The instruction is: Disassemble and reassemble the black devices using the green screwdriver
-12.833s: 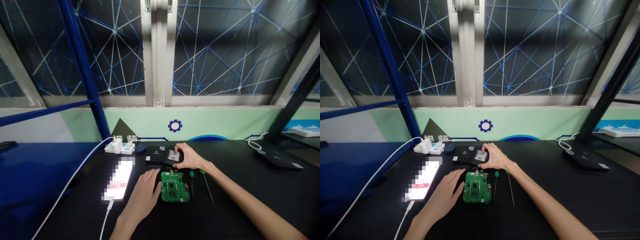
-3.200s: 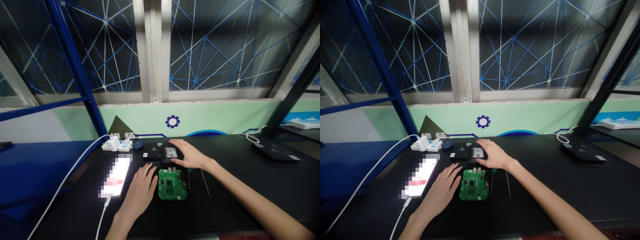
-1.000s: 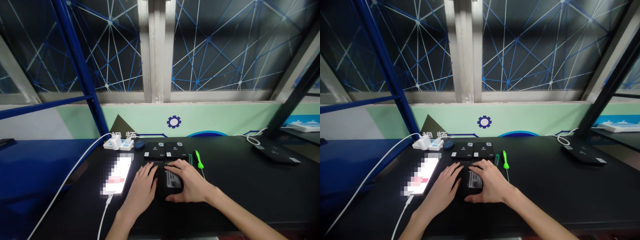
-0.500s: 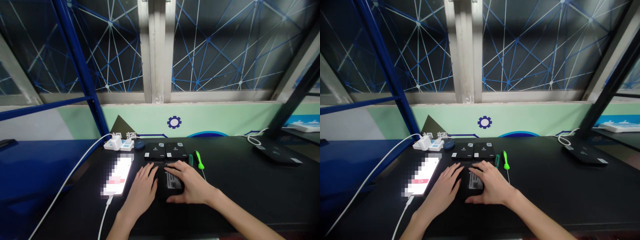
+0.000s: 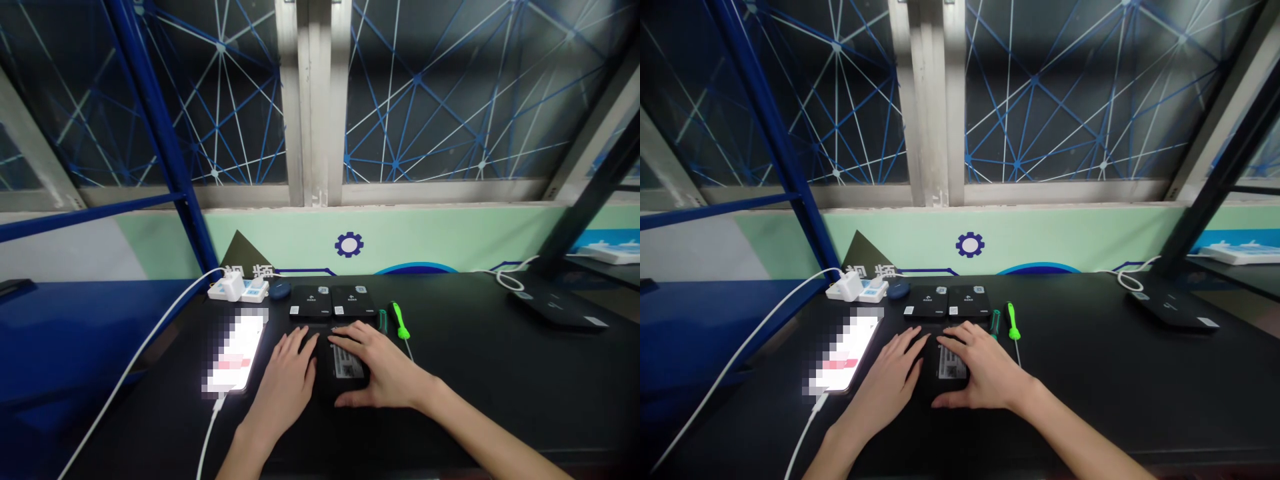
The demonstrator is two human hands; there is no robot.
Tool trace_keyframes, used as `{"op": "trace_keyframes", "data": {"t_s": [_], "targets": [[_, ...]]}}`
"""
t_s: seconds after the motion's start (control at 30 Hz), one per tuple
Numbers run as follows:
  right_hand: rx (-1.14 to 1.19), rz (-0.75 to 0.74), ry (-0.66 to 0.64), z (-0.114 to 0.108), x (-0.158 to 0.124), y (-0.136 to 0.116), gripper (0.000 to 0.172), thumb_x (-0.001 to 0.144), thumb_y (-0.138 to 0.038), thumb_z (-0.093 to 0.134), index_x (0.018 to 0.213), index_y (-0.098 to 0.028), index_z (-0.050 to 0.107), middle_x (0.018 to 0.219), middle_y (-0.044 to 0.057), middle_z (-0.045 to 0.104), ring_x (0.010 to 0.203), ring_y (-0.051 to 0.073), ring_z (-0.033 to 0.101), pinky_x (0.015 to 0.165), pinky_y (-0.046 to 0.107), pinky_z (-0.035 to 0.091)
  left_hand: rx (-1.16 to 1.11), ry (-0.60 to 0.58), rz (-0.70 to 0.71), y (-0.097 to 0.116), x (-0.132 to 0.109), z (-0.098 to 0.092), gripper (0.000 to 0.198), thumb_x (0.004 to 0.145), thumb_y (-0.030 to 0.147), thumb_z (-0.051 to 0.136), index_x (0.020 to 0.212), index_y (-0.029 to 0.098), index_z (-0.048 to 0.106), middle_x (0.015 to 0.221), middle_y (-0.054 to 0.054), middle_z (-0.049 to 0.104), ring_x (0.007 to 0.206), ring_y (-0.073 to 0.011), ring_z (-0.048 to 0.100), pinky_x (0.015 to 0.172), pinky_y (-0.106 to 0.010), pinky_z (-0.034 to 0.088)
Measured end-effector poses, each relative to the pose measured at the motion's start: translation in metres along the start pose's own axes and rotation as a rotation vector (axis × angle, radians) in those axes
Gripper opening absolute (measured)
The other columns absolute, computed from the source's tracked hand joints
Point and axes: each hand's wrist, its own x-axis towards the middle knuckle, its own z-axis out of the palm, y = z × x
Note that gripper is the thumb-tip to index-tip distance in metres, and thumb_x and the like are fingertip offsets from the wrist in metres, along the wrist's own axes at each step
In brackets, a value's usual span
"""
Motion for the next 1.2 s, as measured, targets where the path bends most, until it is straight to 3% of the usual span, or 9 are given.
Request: {"op": "trace_keyframes", "data": {"t_s": [1.2], "targets": [[0.024,-0.062,0.032,-0.0044,0.0030,0.0023,0.082,0.065,-0.065,0.075,0.131,-0.019,0.061,0.128,0.013,0.058,0.112,0.032,0.052,0.101,0.046,0.039,-0.006,0.014,-0.007,0.0028,0.0006,-0.0006,0.044,0.099,0.022,0.037,0.142,0.023,0.046,0.148,-0.008,0.047,0.139,-0.0266,0.040,0.113,-0.051,0.036]]}}
